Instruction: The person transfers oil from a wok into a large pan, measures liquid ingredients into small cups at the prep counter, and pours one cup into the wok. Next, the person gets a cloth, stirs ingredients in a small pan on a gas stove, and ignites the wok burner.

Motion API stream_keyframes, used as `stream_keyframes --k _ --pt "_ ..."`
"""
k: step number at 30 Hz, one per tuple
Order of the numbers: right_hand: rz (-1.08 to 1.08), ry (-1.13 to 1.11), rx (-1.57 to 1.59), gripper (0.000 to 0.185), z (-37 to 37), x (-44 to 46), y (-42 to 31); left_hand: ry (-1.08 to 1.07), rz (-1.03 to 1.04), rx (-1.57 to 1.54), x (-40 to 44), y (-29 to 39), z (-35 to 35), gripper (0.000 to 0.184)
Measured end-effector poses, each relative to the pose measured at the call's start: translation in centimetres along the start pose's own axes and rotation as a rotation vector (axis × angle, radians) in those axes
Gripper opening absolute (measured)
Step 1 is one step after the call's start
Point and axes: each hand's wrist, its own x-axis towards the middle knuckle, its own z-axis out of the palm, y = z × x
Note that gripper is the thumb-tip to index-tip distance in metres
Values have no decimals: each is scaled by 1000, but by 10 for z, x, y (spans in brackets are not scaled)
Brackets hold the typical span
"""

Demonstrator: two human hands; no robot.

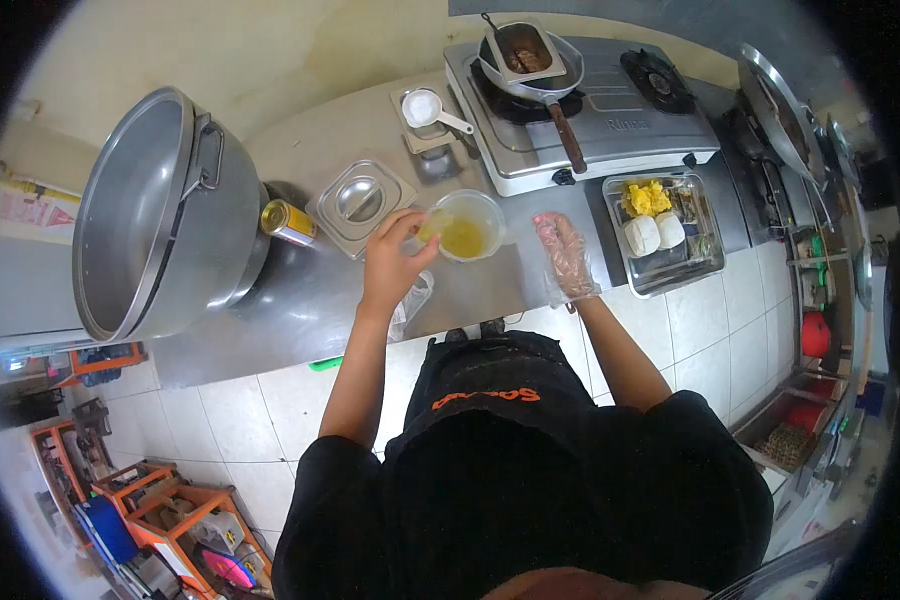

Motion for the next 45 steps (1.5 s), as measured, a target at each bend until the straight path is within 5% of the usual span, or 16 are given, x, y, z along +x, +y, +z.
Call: stream_keyframes --k 11,15,20,27,31,34,45 --pt "113 91 122 34 -21 -29 6 356 -49 -259 20 30 25 34" --pt "264 100 160 32 -58 -48 -39 331 -9 -368 38 58 64 35" --pt "-7 79 -52 34 -152 -72 -67 52 54 -399 46 136 147 38" --pt "-110 311 -278 41 -353 -139 -36 -378 171 -669 23 288 359 38" --pt "-241 486 -366 47 -479 -191 5 -594 -152 -934 -3 364 495 36" --pt "-149 599 -376 40 -571 -226 21 -655 61 -895 -2 439 586 36" --pt "110 855 -588 37 -857 -280 172 -960 328 -957 33 627 907 45"
